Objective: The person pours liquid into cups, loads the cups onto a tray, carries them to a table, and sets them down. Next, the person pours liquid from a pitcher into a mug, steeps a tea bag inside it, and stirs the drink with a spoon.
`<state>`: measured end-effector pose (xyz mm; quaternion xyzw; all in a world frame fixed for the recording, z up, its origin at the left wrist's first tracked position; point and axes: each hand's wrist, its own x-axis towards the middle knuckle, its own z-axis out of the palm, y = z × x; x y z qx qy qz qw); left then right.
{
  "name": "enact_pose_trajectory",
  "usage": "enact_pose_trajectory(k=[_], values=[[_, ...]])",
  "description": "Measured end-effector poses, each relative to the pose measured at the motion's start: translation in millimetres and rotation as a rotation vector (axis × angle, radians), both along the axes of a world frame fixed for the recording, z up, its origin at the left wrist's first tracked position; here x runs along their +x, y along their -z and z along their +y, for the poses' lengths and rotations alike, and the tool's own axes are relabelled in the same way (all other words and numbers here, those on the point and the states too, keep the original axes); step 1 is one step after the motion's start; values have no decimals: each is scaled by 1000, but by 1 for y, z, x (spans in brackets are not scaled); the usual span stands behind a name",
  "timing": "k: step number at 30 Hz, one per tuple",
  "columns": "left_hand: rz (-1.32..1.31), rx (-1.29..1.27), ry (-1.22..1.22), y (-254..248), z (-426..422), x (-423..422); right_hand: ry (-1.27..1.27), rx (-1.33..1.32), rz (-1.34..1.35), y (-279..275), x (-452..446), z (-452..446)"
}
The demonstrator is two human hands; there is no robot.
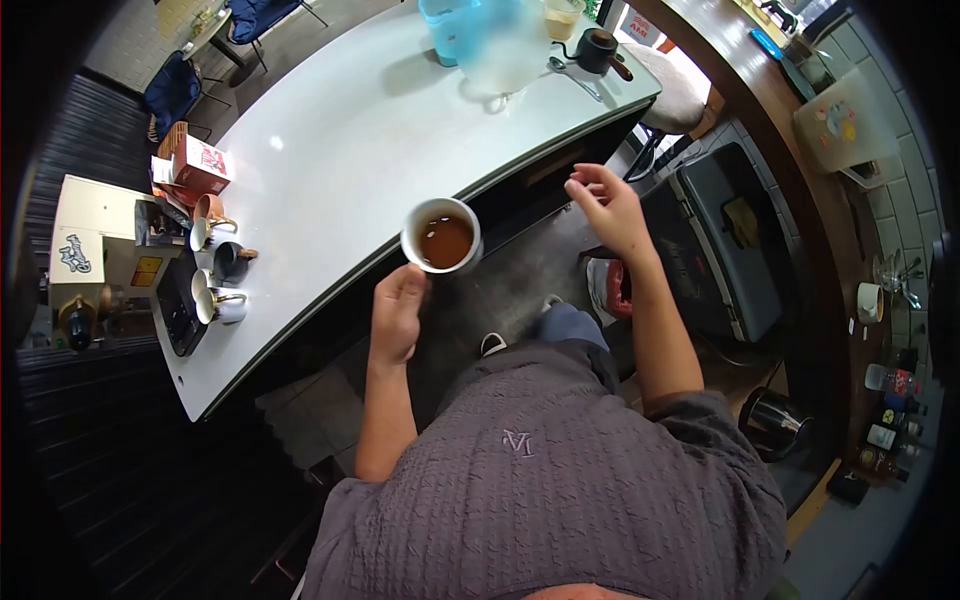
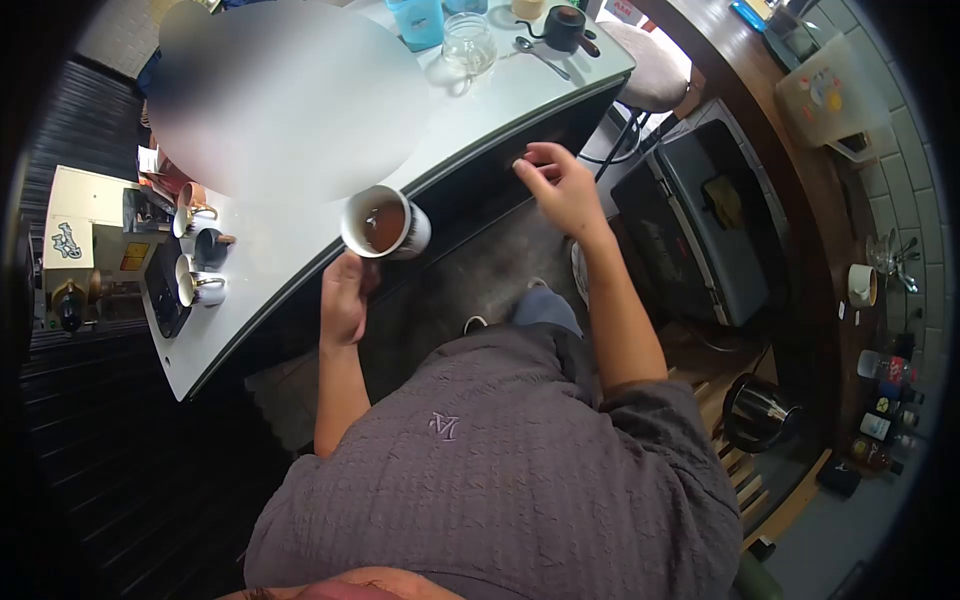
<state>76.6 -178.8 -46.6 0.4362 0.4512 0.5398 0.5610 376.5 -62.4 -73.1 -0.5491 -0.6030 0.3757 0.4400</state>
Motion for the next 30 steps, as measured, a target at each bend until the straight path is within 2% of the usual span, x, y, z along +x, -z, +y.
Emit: enact_pose_trajectory(k=[5, 7, 9, 16, 19, 21, 23, 26, 30], values=[[0, 30, -144, 12, 23, -35, 176, -46, -169, 32, 26, 87], [-20, 65, -197, 19, 35, -42, 233, 23, -340, 45, 38, 131], [-13, 56, -239, 26, 50, -44, 318, -20, -465, 54, 43, 170], [16, -11, -392, 43, 104, -31, 539, -88, -723, 67, 39, 225], [58, -54, -400, 49, 126, -23, 438, -189, -748, 74, 51, 236], [47, -70, -396, 55, 138, -21, 395, -145, -863, 75, 55, 238], [41, -76, -396, 61, 148, -21, 256, -202, -876, 61, 58, 239], [65, -117, -368, 68, 162, -26, 137, -103, -1025, 63, 64, 231], [98, -130, -305, 76, 177, -37, 218, -225, -848, 34, 51, 206]])
